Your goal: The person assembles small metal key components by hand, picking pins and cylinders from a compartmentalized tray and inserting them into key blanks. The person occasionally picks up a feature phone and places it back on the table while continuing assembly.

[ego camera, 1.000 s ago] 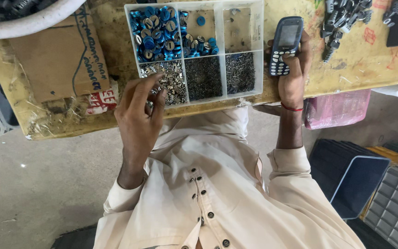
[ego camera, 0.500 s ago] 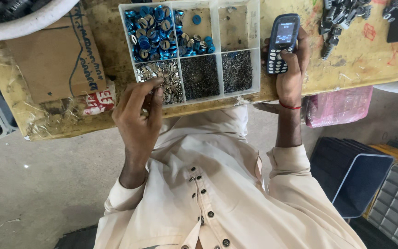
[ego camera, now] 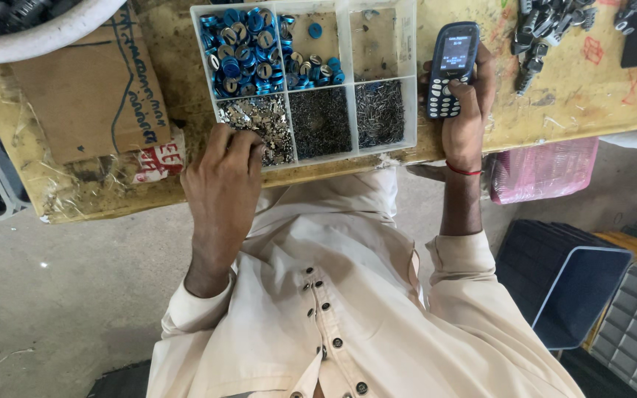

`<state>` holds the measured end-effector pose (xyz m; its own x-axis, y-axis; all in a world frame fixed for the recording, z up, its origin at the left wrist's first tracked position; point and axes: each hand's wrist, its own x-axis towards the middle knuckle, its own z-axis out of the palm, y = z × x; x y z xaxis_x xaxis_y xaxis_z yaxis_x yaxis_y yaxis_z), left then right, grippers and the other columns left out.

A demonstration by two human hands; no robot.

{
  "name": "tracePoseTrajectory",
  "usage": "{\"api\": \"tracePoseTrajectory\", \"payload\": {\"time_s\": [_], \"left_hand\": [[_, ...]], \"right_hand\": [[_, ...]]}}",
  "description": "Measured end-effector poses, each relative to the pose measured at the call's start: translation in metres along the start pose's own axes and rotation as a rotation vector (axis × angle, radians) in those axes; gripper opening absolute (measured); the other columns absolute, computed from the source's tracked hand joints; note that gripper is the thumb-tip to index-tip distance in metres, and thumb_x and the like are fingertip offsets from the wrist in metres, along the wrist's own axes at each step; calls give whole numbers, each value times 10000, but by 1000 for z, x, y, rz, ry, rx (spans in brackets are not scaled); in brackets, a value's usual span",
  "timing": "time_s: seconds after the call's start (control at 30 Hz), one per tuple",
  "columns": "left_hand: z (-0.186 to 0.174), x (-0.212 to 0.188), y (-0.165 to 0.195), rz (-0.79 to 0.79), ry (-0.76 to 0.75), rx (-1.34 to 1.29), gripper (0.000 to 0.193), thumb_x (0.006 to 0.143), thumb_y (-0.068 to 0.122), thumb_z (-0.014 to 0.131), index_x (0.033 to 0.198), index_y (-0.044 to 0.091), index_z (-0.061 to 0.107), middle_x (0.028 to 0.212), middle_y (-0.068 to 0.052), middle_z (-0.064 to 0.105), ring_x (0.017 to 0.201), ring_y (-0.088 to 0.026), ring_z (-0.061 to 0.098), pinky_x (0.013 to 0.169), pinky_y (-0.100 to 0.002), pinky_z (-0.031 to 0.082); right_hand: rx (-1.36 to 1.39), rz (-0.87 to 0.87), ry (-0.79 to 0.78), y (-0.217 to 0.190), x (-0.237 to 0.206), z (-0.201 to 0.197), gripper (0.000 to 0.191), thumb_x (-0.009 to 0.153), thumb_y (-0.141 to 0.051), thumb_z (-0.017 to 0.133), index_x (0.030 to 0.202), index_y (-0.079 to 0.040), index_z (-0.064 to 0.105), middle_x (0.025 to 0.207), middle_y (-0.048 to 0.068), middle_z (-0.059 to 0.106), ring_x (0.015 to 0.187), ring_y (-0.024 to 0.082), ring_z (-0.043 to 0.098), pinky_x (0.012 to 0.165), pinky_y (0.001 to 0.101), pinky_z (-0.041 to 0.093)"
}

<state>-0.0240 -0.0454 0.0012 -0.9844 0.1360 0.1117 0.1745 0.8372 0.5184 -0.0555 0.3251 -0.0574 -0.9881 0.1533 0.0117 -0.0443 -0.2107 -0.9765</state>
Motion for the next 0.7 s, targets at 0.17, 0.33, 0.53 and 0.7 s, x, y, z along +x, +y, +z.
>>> {"api": "tracePoseTrajectory", "payload": {"time_s": [0.17, 0.33, 0.53, 0.7], "left_hand": [[-4, 0, 3, -5, -11, -61, 87, 968, 156, 776, 1007, 90, 735, 1002, -34, 660, 716, -181, 688, 591, -345, 566], [-9, 1, 4, -3, -47, -56, 106, 958, 156, 782, 1004, 78, 727, 1022, -57, 640, 751, -199, 692, 613, -358, 570], [-5, 0, 1, 9, -53, -72, 122, 947, 148, 787, 1000, 56, 728, 1005, -68, 624, 736, -187, 677, 598, -340, 563], [-1, 2, -2, 17, -78, -84, 95, 956, 121, 781, 990, 47, 732, 1003, -64, 627, 705, -168, 667, 581, -323, 559]], "right_hand": [[2, 3, 0, 0, 0, -1, 572, 1015, -24, 487, 1578, -22, 387, 1175, 204, 700, 1003, 239, 719, 888, 366, 622], [-1, 7, -6, -2, 0, 2, 571, 1012, -29, 472, 1577, -18, 397, 1167, 205, 703, 988, 237, 716, 867, 366, 622], [-49, -1, 11, -2, -1, 5, 559, 1052, -28, 472, 1600, -31, 363, 1198, 192, 692, 1021, 224, 708, 911, 349, 616], [-56, -10, -20, -3, 1, 7, 567, 1028, -42, 439, 1592, -31, 379, 1178, 180, 696, 1012, 212, 709, 883, 350, 620]]}}
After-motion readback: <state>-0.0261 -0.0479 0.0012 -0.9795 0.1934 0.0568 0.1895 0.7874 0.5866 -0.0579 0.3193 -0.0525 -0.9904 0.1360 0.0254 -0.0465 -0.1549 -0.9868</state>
